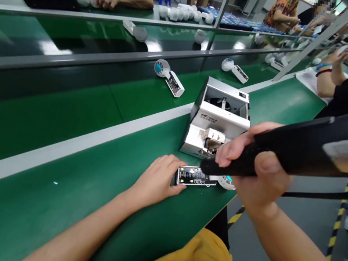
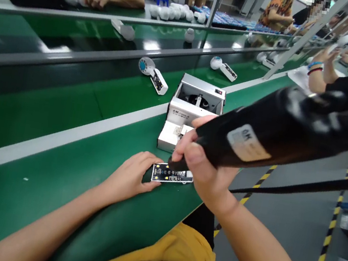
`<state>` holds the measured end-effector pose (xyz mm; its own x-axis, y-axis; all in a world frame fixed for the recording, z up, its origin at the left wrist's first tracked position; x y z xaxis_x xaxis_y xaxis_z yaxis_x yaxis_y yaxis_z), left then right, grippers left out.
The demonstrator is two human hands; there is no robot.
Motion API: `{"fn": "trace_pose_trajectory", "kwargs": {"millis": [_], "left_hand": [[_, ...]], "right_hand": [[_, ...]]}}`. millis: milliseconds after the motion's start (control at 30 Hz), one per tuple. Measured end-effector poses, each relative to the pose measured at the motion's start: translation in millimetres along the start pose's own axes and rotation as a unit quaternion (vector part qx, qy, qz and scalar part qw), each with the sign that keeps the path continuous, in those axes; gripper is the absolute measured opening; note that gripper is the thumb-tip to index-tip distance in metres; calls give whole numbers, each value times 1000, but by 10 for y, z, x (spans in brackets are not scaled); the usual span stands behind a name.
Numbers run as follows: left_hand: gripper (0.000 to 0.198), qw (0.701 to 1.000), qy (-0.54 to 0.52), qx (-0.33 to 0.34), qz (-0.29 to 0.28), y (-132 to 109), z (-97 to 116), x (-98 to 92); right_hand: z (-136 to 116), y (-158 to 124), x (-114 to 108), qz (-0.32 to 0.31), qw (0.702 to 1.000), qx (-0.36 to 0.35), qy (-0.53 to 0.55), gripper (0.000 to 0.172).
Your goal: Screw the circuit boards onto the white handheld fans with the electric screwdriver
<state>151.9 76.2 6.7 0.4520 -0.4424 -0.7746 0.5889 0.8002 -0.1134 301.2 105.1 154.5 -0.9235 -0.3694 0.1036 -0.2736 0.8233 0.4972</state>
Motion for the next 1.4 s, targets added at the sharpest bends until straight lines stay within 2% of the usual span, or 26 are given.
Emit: {"fn": "trace_pose_trajectory", "kwargs": {"millis": [267, 467, 600, 833, 1000, 1133, 1233, 1300, 1400], "left_hand": [[44, 1000, 12, 13, 19, 1, 26, -2], [42, 1000, 16, 8, 15, -4, 28, 2], [46, 1000, 16, 3, 12, 5, 17, 22], [49, 1000, 5, 18, 13, 7, 8, 41], [47, 1000, 5, 17, 13, 10, 22, 14], [49, 999, -24, 26, 23, -4, 27, -15], [57, 994, -74, 55, 55, -32, 27, -64], [45, 989, -79, 70, 99, -53, 23, -116], [9, 983, -24, 90, 158, -79, 51, -179]], "right_hand": [[322, -70, 228, -44, 999, -19, 15, 26], [388, -21, 283, -55, 998, -27, 32, 21], [427, -3, 250, -21, 1000, -16, 9, 23], [422, -18, 276, -36, 999, 7, -18, 30], [347, -3, 302, -64, 996, -24, 54, 25], [313, -2, 246, -40, 998, -3, 48, 28], [254, -7, 207, -21, 999, -6, 46, 28], [213, -6, 192, -12, 998, -13, 53, 27], [161, -5, 194, -12, 998, -23, 65, 27]]}}
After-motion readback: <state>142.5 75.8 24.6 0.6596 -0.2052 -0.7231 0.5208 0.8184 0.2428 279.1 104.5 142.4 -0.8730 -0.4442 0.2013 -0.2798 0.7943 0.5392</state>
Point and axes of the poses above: each hand's wrist, its own y-axis towards the middle knuckle, its own x-axis out of the palm, z = x × y, the point moved 7 cm from there along y, towards the middle knuckle, and after that the axes turned 14 degrees about -z, right-handed, at the moved point
